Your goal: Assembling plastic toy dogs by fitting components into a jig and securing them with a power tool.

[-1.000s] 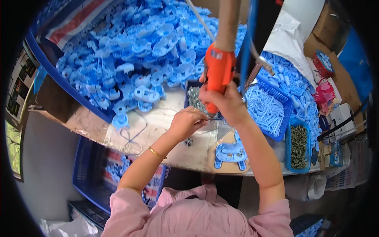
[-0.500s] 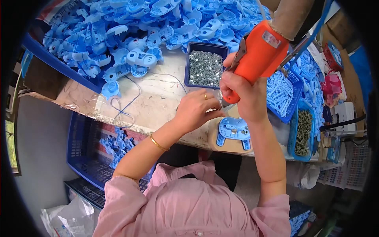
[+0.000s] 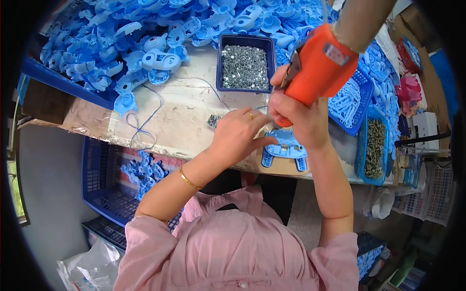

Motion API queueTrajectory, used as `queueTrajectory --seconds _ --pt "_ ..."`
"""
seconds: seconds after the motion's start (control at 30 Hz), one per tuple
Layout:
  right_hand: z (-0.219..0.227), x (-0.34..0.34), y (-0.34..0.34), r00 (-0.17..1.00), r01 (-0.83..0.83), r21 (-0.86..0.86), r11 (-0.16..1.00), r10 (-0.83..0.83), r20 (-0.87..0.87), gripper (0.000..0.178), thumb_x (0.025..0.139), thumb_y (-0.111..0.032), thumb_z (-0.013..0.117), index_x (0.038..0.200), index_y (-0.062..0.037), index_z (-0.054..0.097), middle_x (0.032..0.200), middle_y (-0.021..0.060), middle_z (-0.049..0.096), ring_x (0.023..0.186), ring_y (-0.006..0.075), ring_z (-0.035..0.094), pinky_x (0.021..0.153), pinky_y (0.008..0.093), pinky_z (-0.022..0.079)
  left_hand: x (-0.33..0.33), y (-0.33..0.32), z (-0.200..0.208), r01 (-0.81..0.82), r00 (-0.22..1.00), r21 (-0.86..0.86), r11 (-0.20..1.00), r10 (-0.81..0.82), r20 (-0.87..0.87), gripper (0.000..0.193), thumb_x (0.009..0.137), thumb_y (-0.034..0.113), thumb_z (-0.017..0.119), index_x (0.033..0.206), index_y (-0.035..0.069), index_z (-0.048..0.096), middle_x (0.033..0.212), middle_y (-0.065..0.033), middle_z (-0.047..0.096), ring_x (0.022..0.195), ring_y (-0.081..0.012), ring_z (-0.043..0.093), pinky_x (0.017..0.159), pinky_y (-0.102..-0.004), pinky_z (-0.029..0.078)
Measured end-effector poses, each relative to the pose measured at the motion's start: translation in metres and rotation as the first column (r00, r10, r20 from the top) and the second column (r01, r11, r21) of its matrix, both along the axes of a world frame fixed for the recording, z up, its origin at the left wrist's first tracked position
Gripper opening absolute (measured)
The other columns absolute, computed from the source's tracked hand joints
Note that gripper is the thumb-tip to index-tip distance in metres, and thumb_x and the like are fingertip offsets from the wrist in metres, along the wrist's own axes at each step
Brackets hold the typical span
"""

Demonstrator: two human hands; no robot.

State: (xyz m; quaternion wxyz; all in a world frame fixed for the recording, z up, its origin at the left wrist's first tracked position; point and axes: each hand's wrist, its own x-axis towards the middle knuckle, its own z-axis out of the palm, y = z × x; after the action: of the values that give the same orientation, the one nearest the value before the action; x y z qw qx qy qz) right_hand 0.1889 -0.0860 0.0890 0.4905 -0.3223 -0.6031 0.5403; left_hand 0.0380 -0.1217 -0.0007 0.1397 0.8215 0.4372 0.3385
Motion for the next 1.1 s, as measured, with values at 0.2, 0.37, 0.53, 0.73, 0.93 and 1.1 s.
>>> queueTrajectory --seconds 0.2,0.37,0.53,0.73,0.93,1.1 --pt "-0.022 0.018 -0.014 0.992 0.126 -0.04 0.991 -0.126 -0.004 0.025 0.083 -0.005 0.062 0.107 -0.0007 0.055 0.068 0.0066 0.056 0.054 0.0092 0.05 0.047 0.025 0.038 0.008 -0.013 -0.008 -0.013 1.0 -0.022 1.0 0.013 0.02 0.076 0.068 0.044 0.084 0.128 0.008 0.056 0.121 -0.0099 0.064 0.108 -0.0299 0.06 0.088 -0.0425 0.049" --pt "-0.032 0.019 -0.014 0.993 0.114 -0.052 0.992 -0.116 -0.032 0.026 0.085 -0.007 0.063 0.108 -0.0001 0.055 0.072 0.0081 0.059 0.058 0.0101 0.054 0.051 0.0249 0.043 0.022 -0.015 -0.012 -0.046 0.999 -0.066 0.997 0.046 -0.009 0.07 0.071 0.042 0.083 0.126 0.006 0.057 0.127 -0.0087 0.061 0.112 -0.0293 0.057 0.091 -0.0419 0.047" --pt "-0.037 0.023 -0.015 0.993 0.106 -0.06 0.993 -0.109 -0.051 0.027 0.085 -0.007 0.063 0.109 0.001 0.054 0.073 0.0077 0.059 0.058 0.0108 0.054 0.053 0.025 0.044 0.026 -0.016 -0.016 -0.054 0.998 -0.067 0.996 0.052 -0.031 0.064 0.074 0.039 0.081 0.124 0.006 0.057 0.125 -0.0087 0.061 0.111 -0.0291 0.057 0.089 -0.0411 0.047" --pt "-0.033 0.02 -0.015 0.991 0.123 -0.033 0.992 -0.124 -0.048 0.028 0.084 -0.008 0.063 0.109 0.0012 0.055 0.072 0.0079 0.059 0.058 0.012 0.054 0.053 0.0254 0.044 0.032 -0.017 -0.017 -0.099 0.995 -0.075 0.992 0.097 -0.033 0.059 0.075 0.034 0.081 0.121 0.006 0.057 0.119 -0.0088 0.062 0.109 -0.029 0.058 0.088 -0.0405 0.047" --pt "-0.036 0.024 -0.014 0.992 0.105 -0.07 0.992 -0.109 -0.057 0.029 0.084 -0.008 0.064 0.111 0.0017 0.054 0.074 0.0082 0.059 0.058 0.012 0.055 0.053 0.0259 0.045 0.033 -0.015 -0.015 -0.1 0.994 -0.083 0.992 0.097 -0.044 0.058 0.074 0.033 0.081 0.119 0.005 0.057 0.116 -0.0093 0.062 0.107 -0.0293 0.058 0.087 -0.0404 0.048" --pt "-0.037 0.017 -0.018 0.985 0.156 -0.036 0.987 -0.158 -0.076 0.018 0.085 -0.006 0.062 0.1 0.0002 0.055 0.071 0.0074 0.059 0.056 0.0108 0.054 0.052 0.0251 0.044 0.035 -0.016 -0.017 -0.113 0.993 -0.086 0.99 0.11 -0.045 0.058 0.074 0.032 0.081 0.119 0.004 0.057 0.113 -0.0098 0.062 0.106 -0.0293 0.058 0.086 -0.0409 0.048"
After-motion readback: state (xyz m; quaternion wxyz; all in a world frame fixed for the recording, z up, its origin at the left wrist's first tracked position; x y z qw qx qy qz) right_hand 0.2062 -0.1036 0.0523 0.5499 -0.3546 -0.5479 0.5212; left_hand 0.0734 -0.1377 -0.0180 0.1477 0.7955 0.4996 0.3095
